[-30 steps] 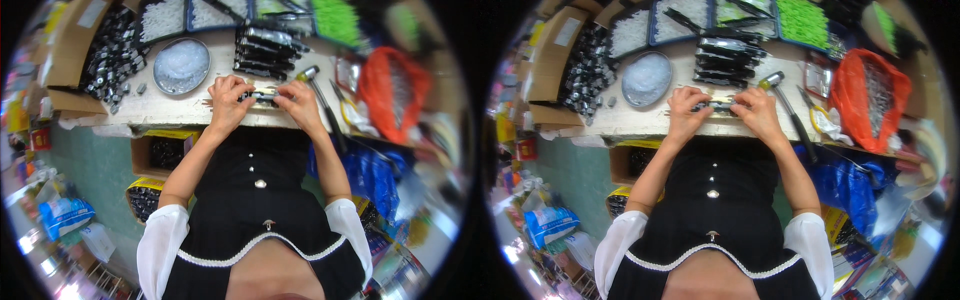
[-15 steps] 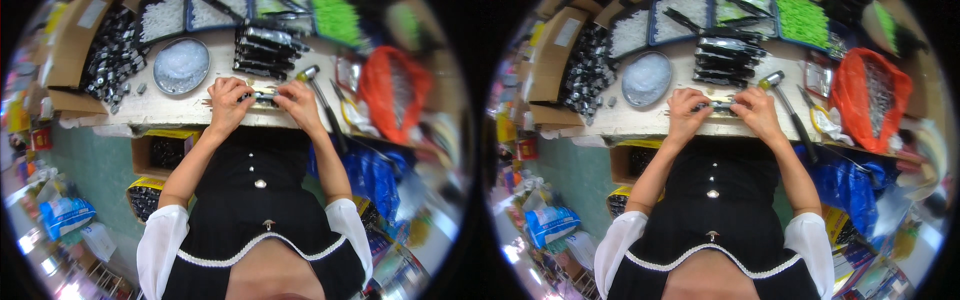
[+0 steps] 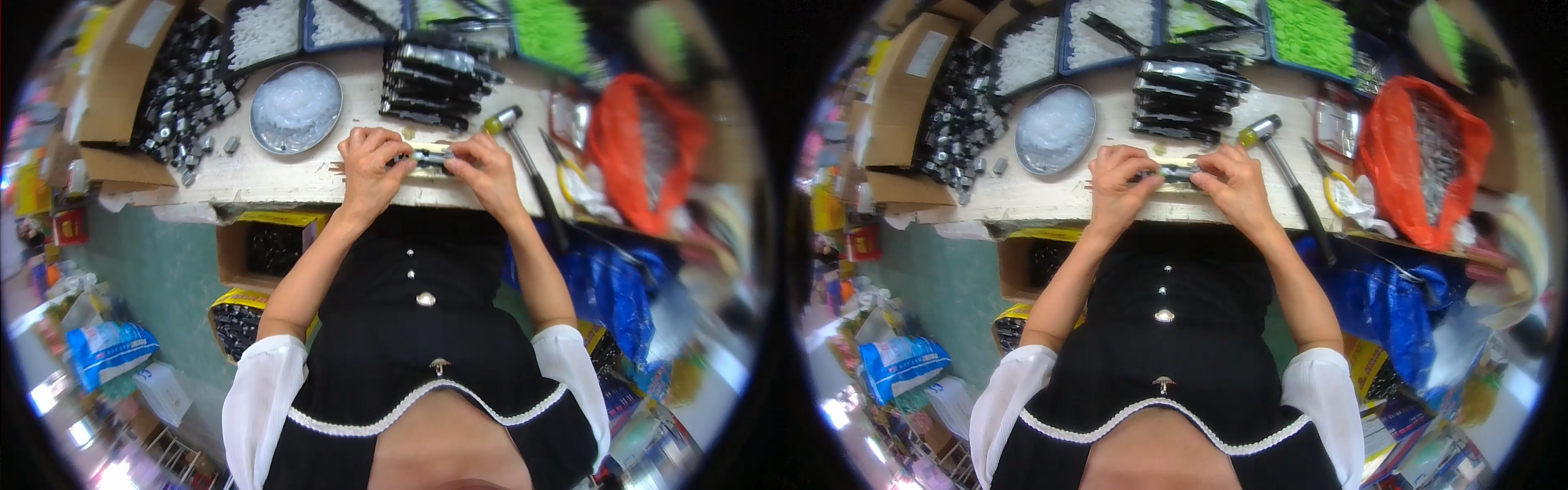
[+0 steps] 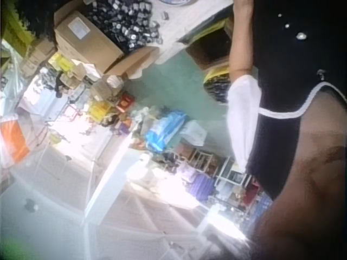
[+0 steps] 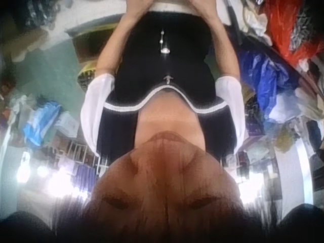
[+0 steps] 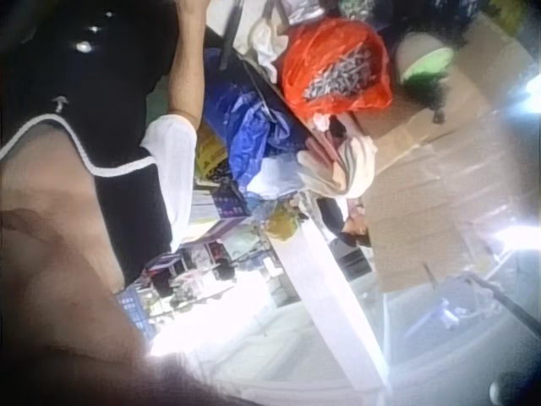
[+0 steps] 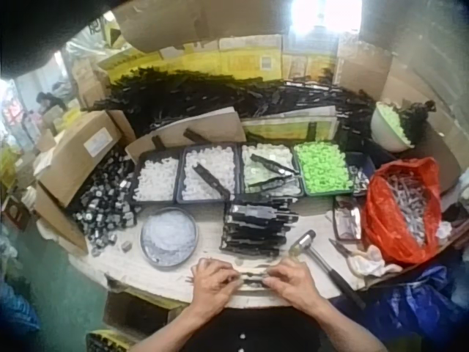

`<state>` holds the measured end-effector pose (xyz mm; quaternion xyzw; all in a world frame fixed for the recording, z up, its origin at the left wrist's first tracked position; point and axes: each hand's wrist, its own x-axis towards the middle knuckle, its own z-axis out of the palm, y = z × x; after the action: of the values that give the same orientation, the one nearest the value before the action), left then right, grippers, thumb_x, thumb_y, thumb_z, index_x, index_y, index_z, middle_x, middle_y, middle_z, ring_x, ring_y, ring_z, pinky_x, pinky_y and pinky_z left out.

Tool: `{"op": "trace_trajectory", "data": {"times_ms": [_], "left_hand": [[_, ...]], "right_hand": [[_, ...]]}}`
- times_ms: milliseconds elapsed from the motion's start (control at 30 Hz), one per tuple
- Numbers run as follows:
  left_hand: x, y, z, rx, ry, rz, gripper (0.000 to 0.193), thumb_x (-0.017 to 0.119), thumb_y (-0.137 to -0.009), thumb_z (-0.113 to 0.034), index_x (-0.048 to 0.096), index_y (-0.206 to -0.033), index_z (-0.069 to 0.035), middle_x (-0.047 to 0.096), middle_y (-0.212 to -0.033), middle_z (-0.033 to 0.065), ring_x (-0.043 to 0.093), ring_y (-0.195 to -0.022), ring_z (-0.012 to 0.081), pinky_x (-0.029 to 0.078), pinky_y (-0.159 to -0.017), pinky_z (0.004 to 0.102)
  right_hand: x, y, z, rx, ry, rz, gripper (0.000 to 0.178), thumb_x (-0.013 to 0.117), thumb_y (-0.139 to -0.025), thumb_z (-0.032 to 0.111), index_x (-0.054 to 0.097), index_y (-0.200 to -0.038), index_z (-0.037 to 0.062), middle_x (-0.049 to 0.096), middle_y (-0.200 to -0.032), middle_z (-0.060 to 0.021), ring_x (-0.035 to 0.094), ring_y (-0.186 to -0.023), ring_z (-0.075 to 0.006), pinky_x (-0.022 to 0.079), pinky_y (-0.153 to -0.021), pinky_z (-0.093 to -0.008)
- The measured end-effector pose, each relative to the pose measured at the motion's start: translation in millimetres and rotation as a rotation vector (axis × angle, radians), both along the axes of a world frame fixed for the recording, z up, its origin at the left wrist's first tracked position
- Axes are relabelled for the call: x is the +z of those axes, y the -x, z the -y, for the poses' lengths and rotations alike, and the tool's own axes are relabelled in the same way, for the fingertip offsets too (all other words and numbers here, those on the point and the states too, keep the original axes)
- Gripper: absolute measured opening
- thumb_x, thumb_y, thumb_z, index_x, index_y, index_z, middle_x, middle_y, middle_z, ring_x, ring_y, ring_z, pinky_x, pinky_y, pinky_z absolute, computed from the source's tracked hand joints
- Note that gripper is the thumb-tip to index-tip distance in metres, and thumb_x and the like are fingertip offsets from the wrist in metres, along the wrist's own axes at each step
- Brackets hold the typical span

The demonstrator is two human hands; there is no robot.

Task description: The person assembles small lock mechanisms at a cluttered workbench. They pick up metal cylinders and small components, insert them into a wooden jig, and use a hammer to secure the parts. The person repeatedly handles the components and the hammer, stacking the finished locks on the table.

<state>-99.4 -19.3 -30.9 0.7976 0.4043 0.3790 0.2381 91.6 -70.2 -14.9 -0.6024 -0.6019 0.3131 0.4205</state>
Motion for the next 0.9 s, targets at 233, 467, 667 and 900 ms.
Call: {"op": "trace_trajectory", "data": {"times_ms": [233, 467, 667, 900], "left_hand": [[0, 0, 0, -0.013, -0.031, -0.002, 0.011, 0.072, -0.06, -0.011, 0.065, -0.069, -0.012, 0.059, -0.083, -0.0041, 0.048, -0.089, 0.0187, 0.029, -0.078, 0.0354], [1, 2, 0, -0.042, -0.137, -0.091, 0.01, 0.072, -0.063, -0.01, 0.065, -0.07, -0.013, 0.059, -0.085, -0.0041, 0.049, -0.089, 0.0178, 0.029, -0.078, 0.0342], [3, 1, -1, -0.057, -0.136, -0.101, 0.009, 0.072, -0.064, -0.01, 0.065, -0.07, -0.013, 0.058, -0.085, -0.0036, 0.048, -0.09, 0.0183, 0.028, -0.078, 0.0343], [-1, 3, 0, -0.062, -0.098, -0.067, 0.01, 0.071, -0.064, -0.009, 0.065, -0.071, -0.014, 0.058, -0.087, -0.0032, 0.047, -0.092, 0.0182, 0.028, -0.078, 0.0337]], "right_hand": [[0, 1, 0, -0.007, -0.001, 0.013, 0.017, 0.069, -0.068, 0.007, 0.064, -0.081, -0.002, 0.057, -0.074, -0.0093, 0.055, -0.072, -0.0214, 0.044, -0.063, -0.0302], [0, -9, -1, 0.072, -0.183, 0.304, 0.015, 0.067, -0.068, 0.005, 0.065, -0.083, 0.0035, 0.057, -0.076, -0.0061, 0.052, -0.074, -0.0218, 0.039, -0.065, -0.034], [0, -16, 2, 0.188, -0.394, 0.545, 0.028, 0.059, -0.065, -0.004, 0.062, -0.09, 0.0075, 0.057, -0.085, -0.0038, 0.052, -0.08, -0.0218, 0.037, -0.07, -0.035], [-2, -14, 3, 0.203, -0.46, 0.561, 0.026, 0.059, -0.064, -0.002, 0.062, -0.089, 0.0083, 0.057, -0.085, -0.0036, 0.053, -0.079, -0.0209, 0.037, -0.07, -0.0333]]}}
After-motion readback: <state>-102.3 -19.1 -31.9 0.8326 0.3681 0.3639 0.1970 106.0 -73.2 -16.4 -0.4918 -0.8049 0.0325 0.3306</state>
